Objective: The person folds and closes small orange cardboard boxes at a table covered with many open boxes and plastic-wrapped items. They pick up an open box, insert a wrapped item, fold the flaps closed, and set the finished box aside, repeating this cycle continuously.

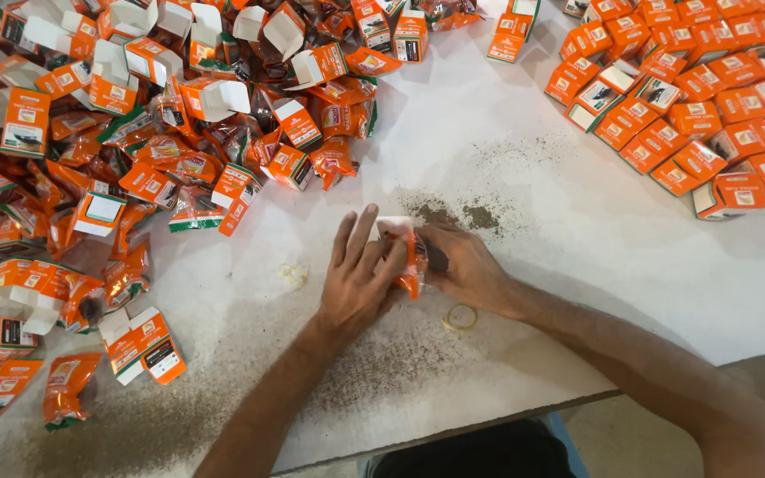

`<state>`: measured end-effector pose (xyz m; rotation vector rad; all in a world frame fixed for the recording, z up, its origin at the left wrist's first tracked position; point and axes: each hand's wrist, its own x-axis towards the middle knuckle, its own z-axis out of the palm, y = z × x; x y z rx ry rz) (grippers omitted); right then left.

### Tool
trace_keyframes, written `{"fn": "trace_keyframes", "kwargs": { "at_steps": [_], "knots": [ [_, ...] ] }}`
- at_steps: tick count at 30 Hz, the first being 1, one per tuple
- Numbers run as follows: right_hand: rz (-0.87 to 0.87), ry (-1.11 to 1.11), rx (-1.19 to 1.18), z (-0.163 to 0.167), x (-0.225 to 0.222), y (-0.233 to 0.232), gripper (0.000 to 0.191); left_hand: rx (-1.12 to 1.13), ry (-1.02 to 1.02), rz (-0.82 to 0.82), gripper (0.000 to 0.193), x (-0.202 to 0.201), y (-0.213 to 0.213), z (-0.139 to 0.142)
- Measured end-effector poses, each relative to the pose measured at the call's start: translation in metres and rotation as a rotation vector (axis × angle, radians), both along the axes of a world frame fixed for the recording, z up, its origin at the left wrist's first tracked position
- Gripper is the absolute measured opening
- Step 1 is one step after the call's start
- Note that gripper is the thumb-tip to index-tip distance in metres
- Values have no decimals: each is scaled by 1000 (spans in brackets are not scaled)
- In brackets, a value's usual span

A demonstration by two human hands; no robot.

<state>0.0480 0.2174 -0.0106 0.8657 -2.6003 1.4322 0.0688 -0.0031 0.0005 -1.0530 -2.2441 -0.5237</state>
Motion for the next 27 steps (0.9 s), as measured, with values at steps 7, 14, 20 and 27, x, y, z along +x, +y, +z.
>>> {"fn": "trace_keyframes", "kwargs": {
  "at_steps": [7, 14, 20, 27],
  "knots": [
    [13, 155, -21, -1, 1, -4, 62, 144, -101, 225, 27, 4, 22, -2],
    [13, 156, -16, -1, 3, -5, 67, 563, -339, 253, 33, 0, 31, -4],
    [-35, -64, -99, -7, 7, -5, 77, 755, -850, 174, 12, -19, 29, -27],
    [-5, 317, 72, -14, 10, -6, 60, 976, -1096, 21, 13, -16, 23, -32]
  ]
}}
